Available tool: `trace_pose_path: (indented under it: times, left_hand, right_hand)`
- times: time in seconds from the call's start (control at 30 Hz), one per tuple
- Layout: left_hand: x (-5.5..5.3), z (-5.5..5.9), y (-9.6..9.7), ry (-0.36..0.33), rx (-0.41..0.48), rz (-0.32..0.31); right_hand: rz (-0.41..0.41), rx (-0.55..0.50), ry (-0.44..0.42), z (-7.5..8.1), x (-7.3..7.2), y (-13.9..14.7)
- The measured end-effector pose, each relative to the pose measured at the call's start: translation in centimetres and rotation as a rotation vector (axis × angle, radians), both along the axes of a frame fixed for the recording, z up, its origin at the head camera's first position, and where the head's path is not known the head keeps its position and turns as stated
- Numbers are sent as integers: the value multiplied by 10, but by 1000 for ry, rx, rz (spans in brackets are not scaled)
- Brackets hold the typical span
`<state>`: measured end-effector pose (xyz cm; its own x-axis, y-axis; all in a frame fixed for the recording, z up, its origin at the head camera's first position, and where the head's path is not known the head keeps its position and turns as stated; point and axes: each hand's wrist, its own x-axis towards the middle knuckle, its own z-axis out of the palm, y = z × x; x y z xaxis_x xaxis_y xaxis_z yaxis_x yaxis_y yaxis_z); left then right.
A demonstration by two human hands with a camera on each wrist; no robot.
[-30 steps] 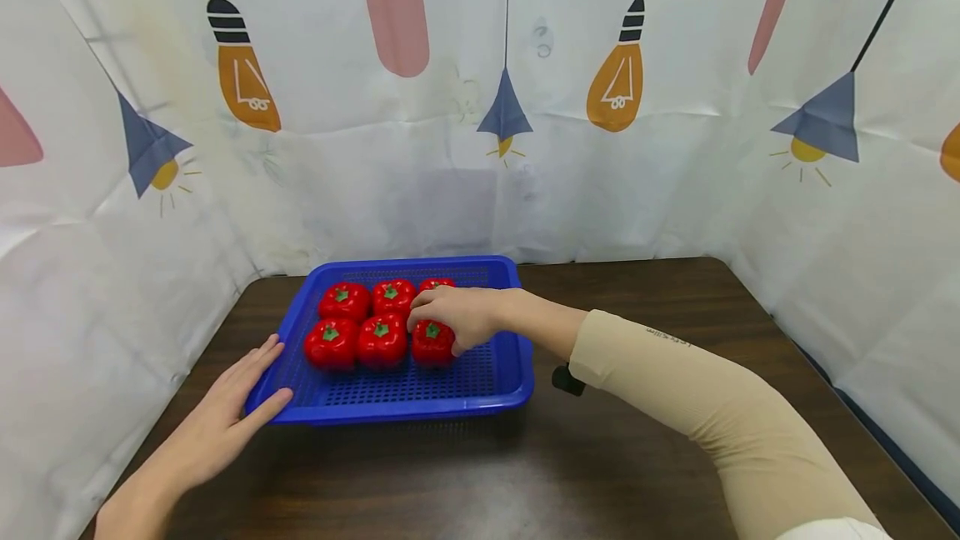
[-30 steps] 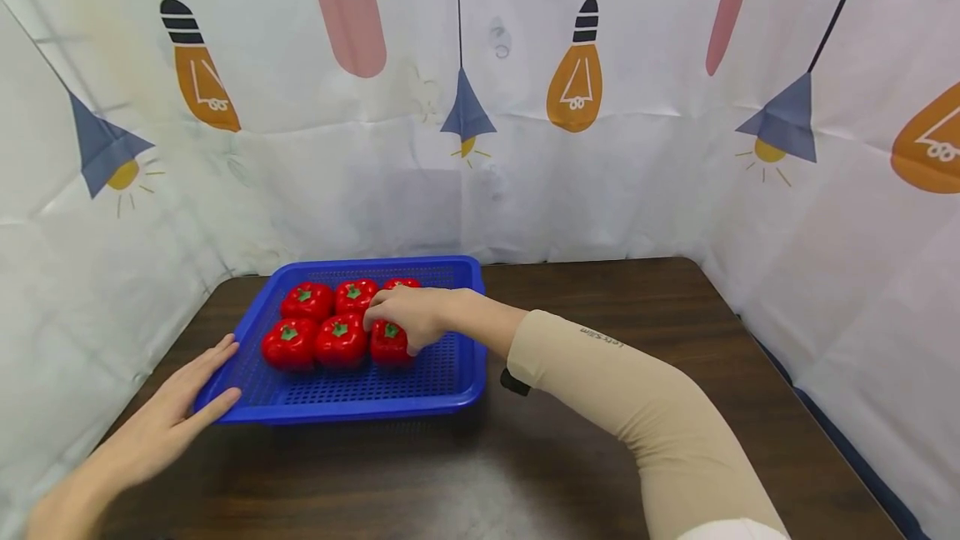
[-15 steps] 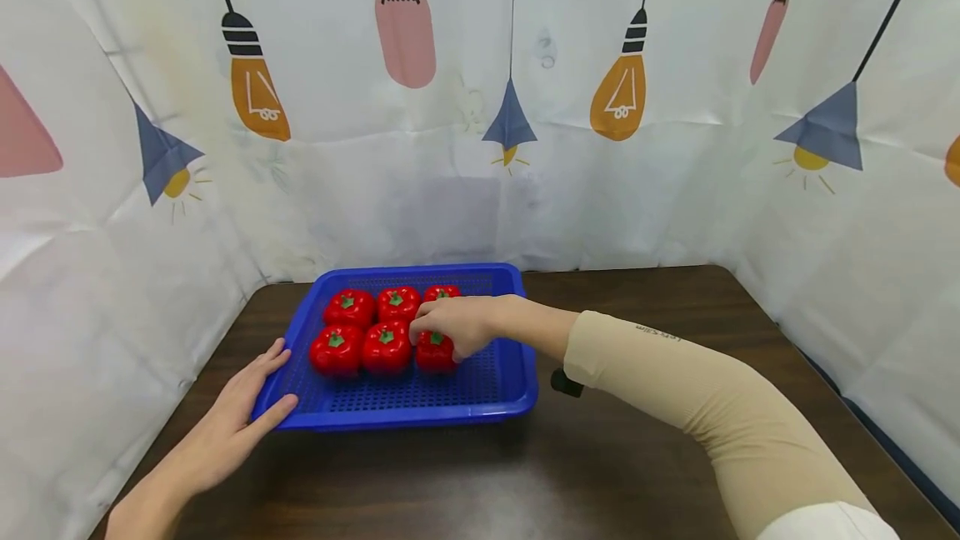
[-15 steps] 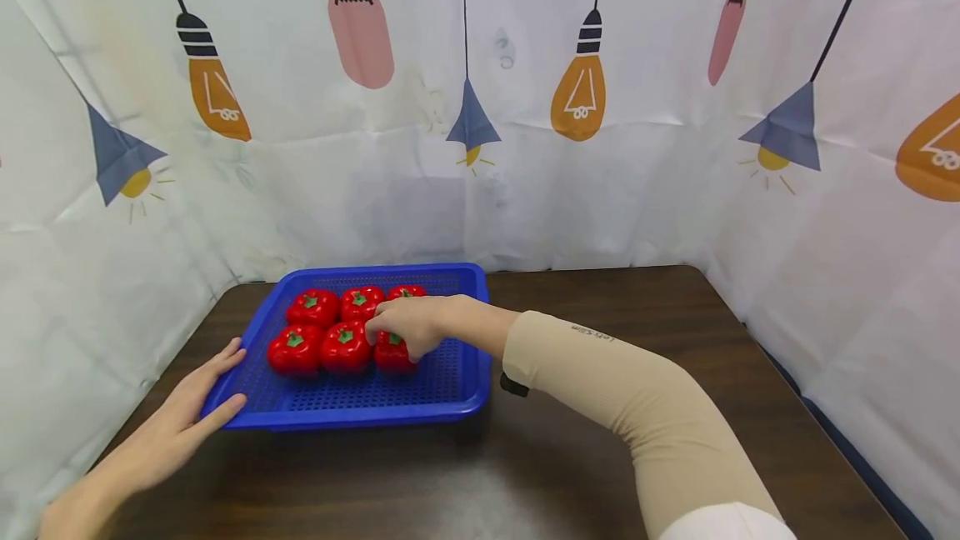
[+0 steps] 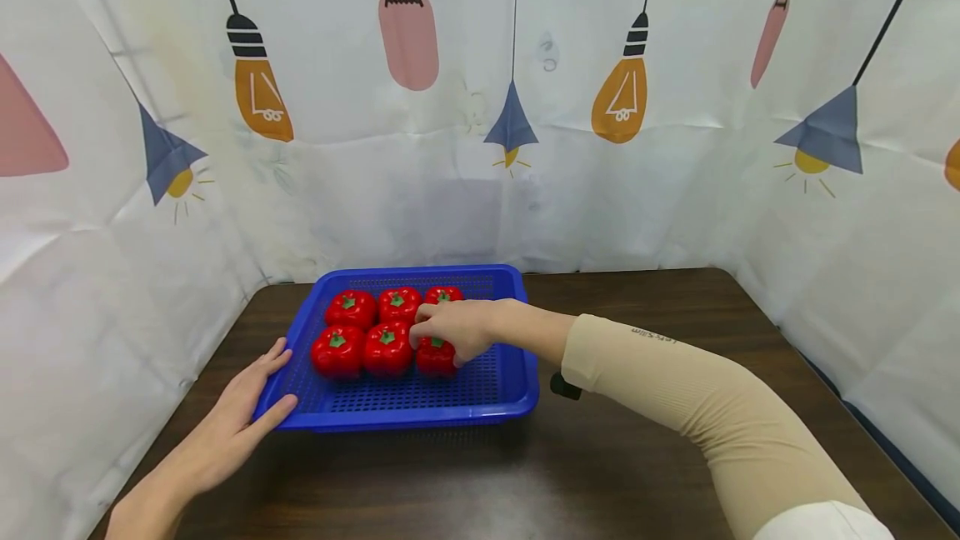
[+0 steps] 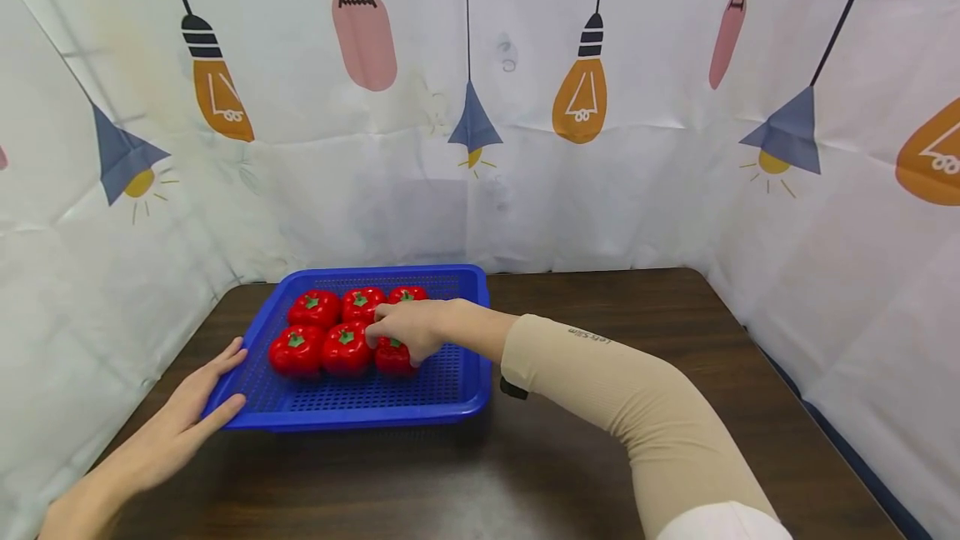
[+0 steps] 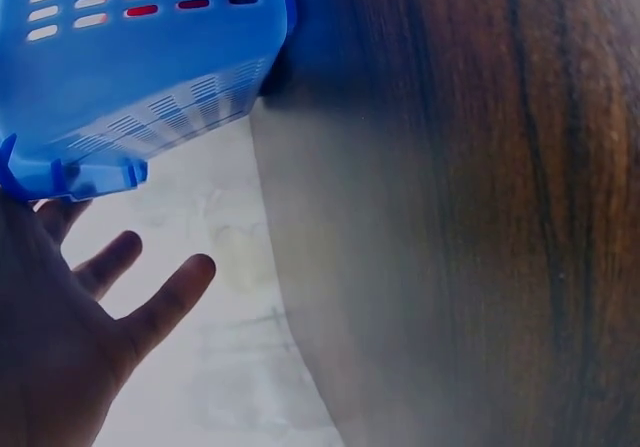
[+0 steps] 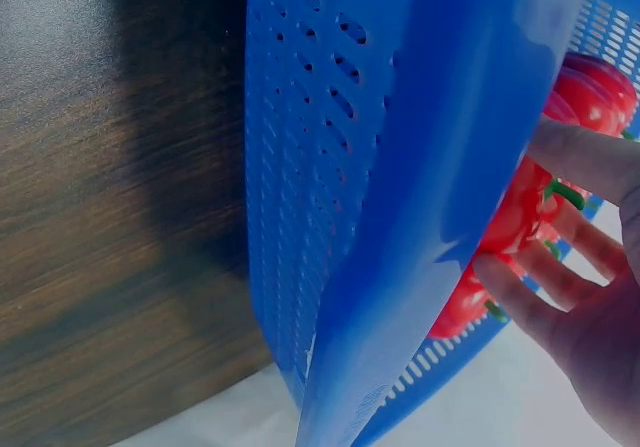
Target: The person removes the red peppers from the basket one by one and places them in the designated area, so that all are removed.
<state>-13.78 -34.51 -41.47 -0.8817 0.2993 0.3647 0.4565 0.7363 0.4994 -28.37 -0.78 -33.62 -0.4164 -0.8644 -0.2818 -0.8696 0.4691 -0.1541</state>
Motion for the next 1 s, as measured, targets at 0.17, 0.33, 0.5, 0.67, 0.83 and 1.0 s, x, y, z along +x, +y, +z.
trace_pose_path:
  times: [0.17, 0.33, 0.5, 0.67, 0.83, 1.0]
  left_hand:
    - [1, 0, 1, -21, 14, -13]
    - [0, 0, 2, -33, 8, -7]
    - [-1, 1, 3, -28, 5, -13]
    - [-1, 1, 3, -31, 8, -17]
    - [-1, 1, 2, -40, 16, -19]
    - [0, 0, 2, -44, 23, -16]
  right_hand:
    - [5, 5, 10, -1, 1, 0]
    - [10, 9, 8, -2, 2, 3]
    - [8, 5, -8, -1, 2, 7]
    - [21, -9, -19, 1, 2, 10]
    - [27, -26, -32, 8, 3, 15]
    - [48, -60, -26, 18, 6, 24]
